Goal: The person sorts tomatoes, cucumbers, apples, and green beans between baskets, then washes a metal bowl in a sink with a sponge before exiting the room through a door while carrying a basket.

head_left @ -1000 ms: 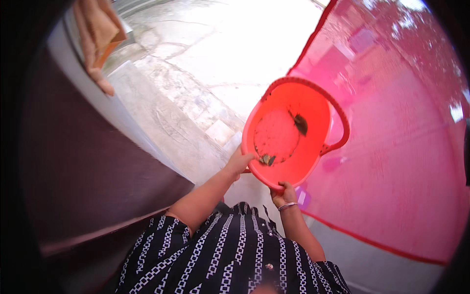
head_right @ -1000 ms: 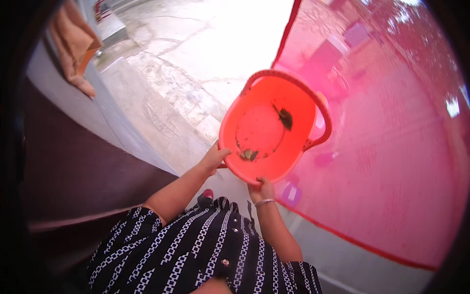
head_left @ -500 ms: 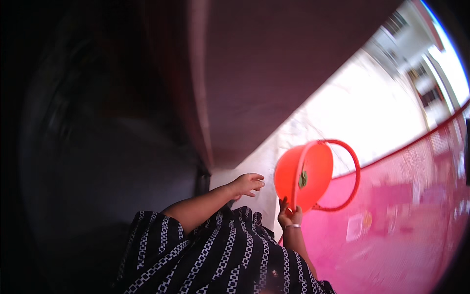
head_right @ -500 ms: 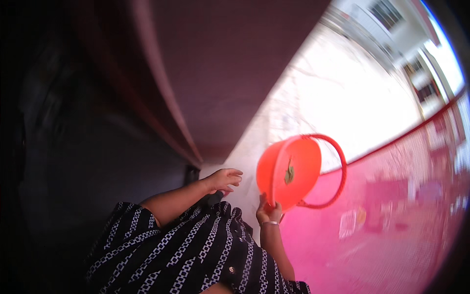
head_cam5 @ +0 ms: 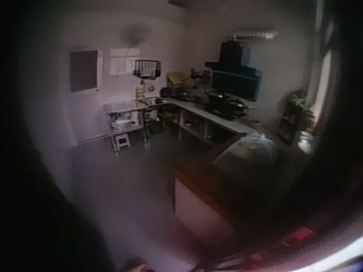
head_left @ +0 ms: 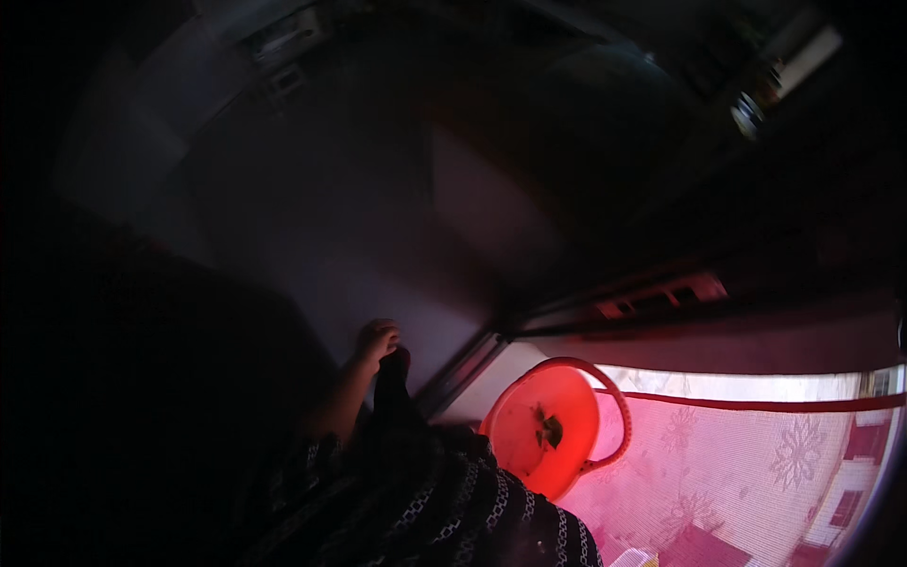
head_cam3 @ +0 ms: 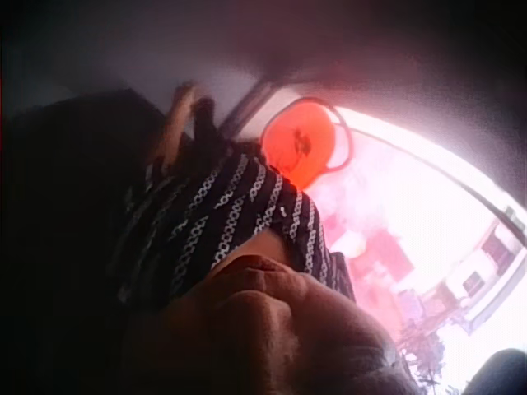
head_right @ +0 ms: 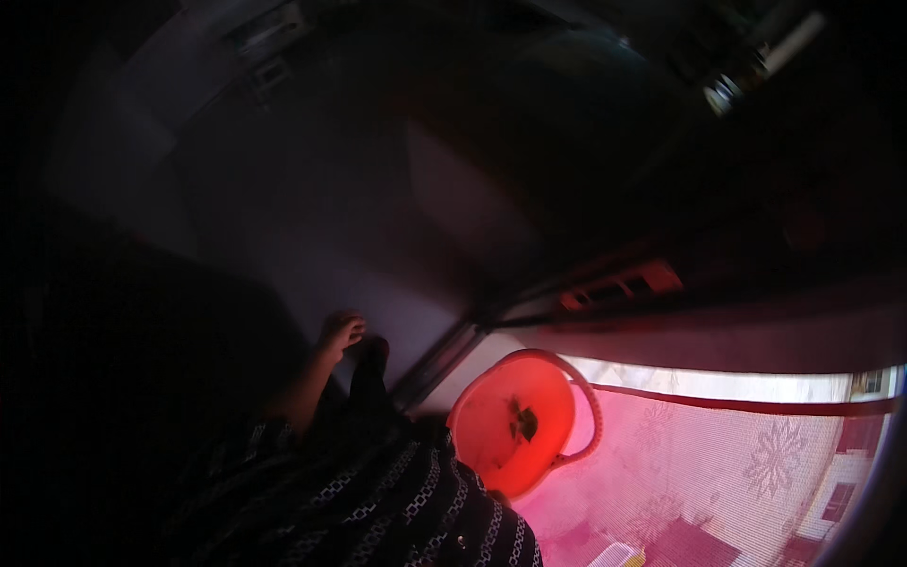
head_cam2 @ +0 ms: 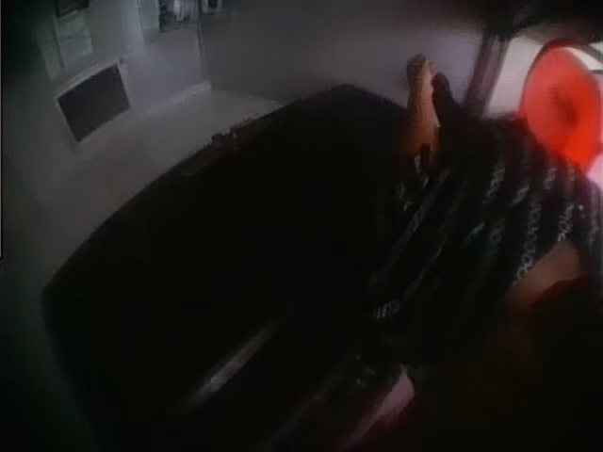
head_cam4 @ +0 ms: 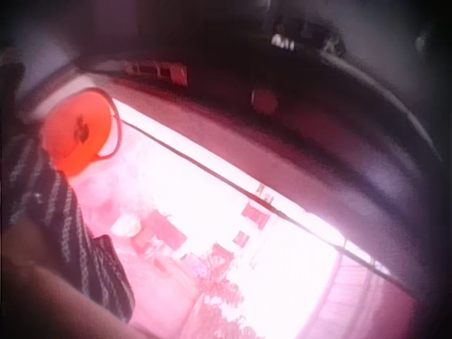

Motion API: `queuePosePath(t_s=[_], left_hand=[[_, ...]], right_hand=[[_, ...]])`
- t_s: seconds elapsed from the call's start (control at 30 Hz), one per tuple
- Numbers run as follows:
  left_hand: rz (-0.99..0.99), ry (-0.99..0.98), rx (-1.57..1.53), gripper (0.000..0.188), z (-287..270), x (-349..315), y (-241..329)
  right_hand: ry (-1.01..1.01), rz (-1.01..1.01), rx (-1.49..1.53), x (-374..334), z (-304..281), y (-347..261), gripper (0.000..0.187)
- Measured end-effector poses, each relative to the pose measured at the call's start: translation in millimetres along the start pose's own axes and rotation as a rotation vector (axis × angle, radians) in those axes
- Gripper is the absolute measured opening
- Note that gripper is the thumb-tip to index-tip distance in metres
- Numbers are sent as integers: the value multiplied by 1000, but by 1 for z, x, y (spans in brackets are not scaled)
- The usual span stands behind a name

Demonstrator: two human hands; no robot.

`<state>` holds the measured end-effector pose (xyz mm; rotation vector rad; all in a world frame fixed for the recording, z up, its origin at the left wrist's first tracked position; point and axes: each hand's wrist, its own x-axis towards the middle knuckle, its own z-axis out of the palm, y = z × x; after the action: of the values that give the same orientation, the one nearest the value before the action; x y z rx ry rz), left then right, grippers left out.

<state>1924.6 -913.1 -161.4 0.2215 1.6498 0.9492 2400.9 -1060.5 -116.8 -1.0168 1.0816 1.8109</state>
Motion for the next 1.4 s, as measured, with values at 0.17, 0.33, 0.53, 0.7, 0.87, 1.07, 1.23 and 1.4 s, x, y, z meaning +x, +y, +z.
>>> queuePosePath(t_s=[0.17,0.33,0.53,0.7,0.87,1.07,1.23,1.4], left_hand=[[16,160,-163,25,-2,-55,-6],[308,472,-536,44,-84,-73,-29],[765,647,-1339,41,-216,-146,126],[892,574,-1084,42,-240,-209,173],[519,783,-24,35,-268,-200,203],[541,1070,475,36,-257,-179,190],[657,1062,508,38,-214,-160,196],[656,921,660,42,-69,-160,229]], right_hand=[[35,-61,-621,-15,23,-23,40],[-20,-10,-1275,-12,73,-51,43],[-662,-73,-1890,78,128,-34,49],[-1158,-461,-2681,125,210,-12,74],[-766,41,-1688,144,230,-16,71],[-440,158,-1492,75,195,4,60],[-423,190,-1511,39,160,-34,65],[-332,-70,-1807,-75,169,-72,68]])
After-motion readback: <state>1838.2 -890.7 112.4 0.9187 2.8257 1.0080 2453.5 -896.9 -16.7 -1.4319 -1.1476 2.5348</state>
